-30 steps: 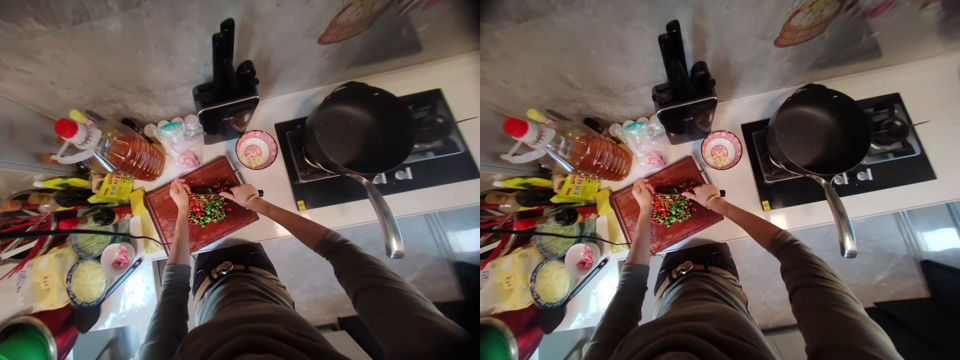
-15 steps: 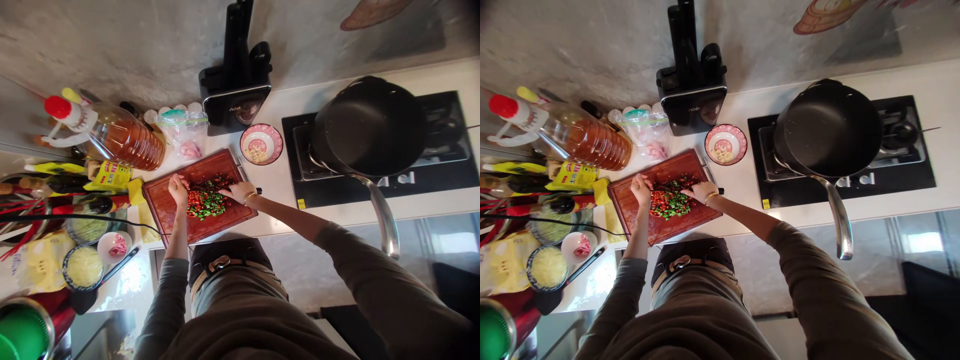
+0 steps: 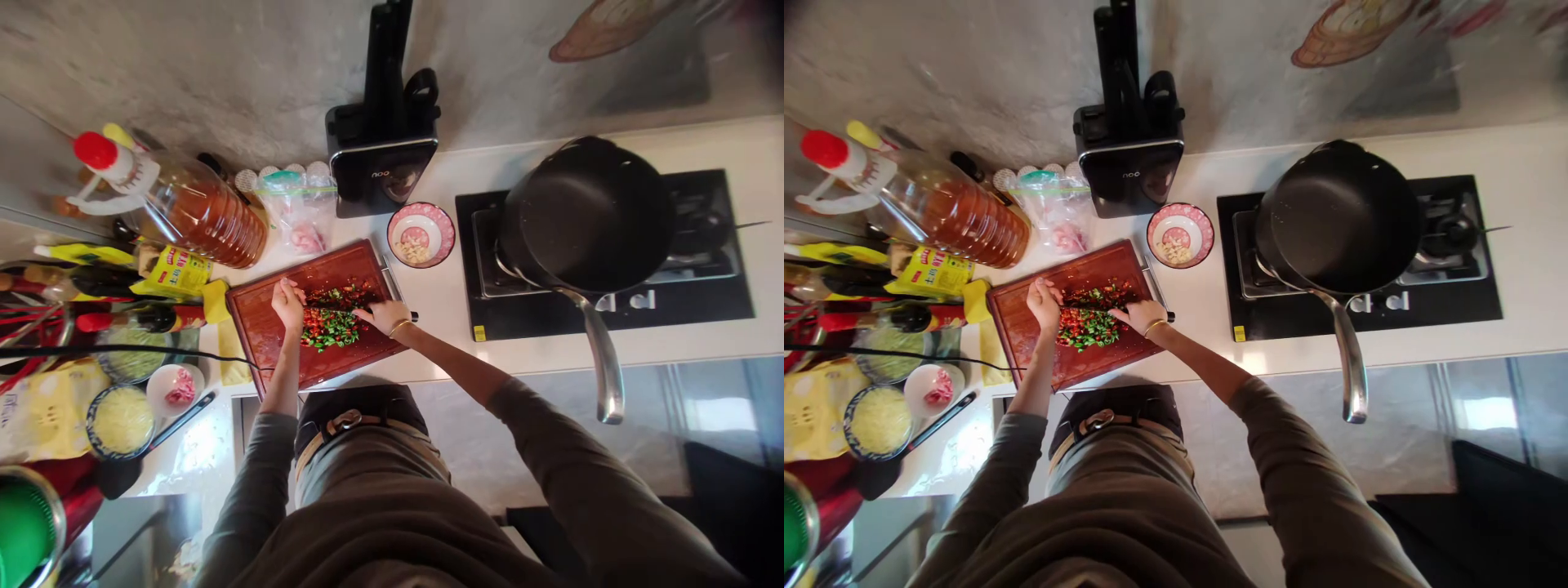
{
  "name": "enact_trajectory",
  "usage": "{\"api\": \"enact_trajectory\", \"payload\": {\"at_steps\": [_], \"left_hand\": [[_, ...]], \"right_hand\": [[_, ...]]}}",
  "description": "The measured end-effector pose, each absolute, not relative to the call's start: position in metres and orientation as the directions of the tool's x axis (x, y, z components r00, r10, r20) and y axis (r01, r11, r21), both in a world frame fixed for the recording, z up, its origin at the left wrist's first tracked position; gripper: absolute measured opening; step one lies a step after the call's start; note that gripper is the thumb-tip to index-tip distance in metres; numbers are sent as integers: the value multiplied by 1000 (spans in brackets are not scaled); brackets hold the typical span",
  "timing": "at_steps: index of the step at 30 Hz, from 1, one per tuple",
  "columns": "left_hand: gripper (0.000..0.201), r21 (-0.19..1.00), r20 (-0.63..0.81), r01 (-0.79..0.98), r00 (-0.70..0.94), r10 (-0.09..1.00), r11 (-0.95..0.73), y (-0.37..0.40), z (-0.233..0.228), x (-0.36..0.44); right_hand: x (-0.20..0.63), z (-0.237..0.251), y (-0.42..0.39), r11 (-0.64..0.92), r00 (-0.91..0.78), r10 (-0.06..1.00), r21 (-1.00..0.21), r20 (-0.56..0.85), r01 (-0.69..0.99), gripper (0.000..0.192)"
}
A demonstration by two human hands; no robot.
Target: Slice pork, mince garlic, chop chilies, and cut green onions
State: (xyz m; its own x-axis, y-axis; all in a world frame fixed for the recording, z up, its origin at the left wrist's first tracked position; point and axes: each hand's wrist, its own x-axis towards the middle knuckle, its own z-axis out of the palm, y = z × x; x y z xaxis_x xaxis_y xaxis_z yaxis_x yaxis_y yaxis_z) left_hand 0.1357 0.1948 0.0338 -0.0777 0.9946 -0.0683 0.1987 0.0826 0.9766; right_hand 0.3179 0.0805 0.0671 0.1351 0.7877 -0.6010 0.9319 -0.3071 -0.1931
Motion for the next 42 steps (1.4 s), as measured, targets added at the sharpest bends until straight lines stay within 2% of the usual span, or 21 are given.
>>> {"api": "enact_trajectory", "payload": {"at_steps": [3,7,13,18,24,31,37,42], "left_hand": [[39,983,-17,184,-54,998,27,202,46,146],[38,991,79,110,19,997,-81,221,50,177],[36,992,-34,123,54,998,27,241,21,214],[38,986,-45,164,64,997,34,220,22,190],[40,988,-65,139,-24,998,68,185,43,138],[41,993,-96,55,-175,980,107,165,47,107],[43,983,-175,27,-185,967,183,161,26,105],[42,977,-125,147,-207,970,157,160,28,114]], "right_hand": [[329,73,81,-304,132,793,-198,-594,932,81],[361,80,92,-313,221,837,-106,-501,944,83],[383,66,100,-343,282,839,-49,-466,938,74],[344,56,67,-395,305,800,-71,-516,916,70],[301,75,42,-344,212,797,-136,-566,929,70],[300,104,66,-225,57,761,-181,-646,957,76],[292,78,63,-208,68,741,-132,-668,969,78],[293,63,56,-229,117,749,-90,-652,969,72]]}}
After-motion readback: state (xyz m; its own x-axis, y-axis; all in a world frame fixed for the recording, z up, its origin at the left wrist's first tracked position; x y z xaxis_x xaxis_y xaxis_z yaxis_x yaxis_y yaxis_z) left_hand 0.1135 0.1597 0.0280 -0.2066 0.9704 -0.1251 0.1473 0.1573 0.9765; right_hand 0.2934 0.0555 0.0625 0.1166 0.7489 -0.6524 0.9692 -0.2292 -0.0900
